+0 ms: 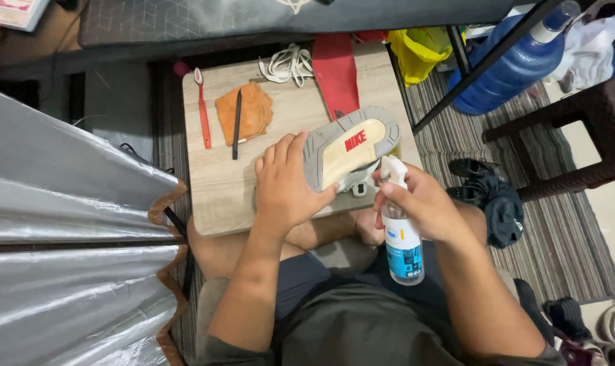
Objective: Cleaning the sole of a shoe using a cleaning block, brush, and spray solution.
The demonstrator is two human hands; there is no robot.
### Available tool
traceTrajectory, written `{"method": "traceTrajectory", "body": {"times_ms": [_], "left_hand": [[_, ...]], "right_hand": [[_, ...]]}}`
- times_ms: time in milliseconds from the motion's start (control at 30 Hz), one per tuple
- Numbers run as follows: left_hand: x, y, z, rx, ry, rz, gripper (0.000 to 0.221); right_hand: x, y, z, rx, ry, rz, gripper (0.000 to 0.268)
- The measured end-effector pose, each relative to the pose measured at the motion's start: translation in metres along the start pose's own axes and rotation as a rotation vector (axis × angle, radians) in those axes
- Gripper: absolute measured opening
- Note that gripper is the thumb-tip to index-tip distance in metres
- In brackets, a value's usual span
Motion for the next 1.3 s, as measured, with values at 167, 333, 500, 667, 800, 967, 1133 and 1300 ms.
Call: {"method": "traceTrajectory", "body": {"times_ms": [167, 333, 500, 667, 800, 967, 1133, 1300], "left_hand": [[0.001, -0.001, 0.0, 0.004, 0.018, 0.007, 0.105], [0.001, -0.004, 0.004, 0.018, 0.003, -0.01, 0.105], [0.0, -0.004, 0.005, 0.033, 0.011, 0.004, 0.106], [0.001, -0.004, 0.005, 0.051, -0.017, -0.036, 0.102], [0.001, -0.005, 0.006, 0.06, -0.029, -0.051, 0.102], [0.001, -0.005, 0.006, 0.074, -0.035, -0.057, 0.102], [0.002, -0.005, 0.006, 0.086, -0.043, -0.058, 0.102], [0.002, -0.007, 0.008, 0.085, -0.046, -0.066, 0.102]], "right_hand": [[-0.01, -0.001, -0.005, -0.125, -0.046, 0.022, 0.041], [-0.017, -0.003, -0.002, -0.113, -0.081, 0.018, 0.038], [-0.025, -0.003, 0.01, -0.013, -0.077, 0.015, 0.035], [-0.034, -0.002, -0.002, -0.064, -0.103, 0.01, 0.032], [-0.034, -0.004, 0.0, -0.072, -0.134, -0.054, 0.03], [-0.038, 0.004, 0.001, -0.118, -0.126, -0.048, 0.033], [-0.036, 0.017, 0.001, -0.106, -0.143, -0.008, 0.045], [-0.036, 0.032, -0.006, -0.065, -0.164, -0.038, 0.047]]}}
Point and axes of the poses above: each hand's wrist, its own x-axis away from the middle knuckle, its own y-axis out of the back of the hand, z = x × y, the point moved 3 cm from there along -x, towards the middle knuckle, and after that the axes turned 10 degrees about x, right-handed, at the moved point
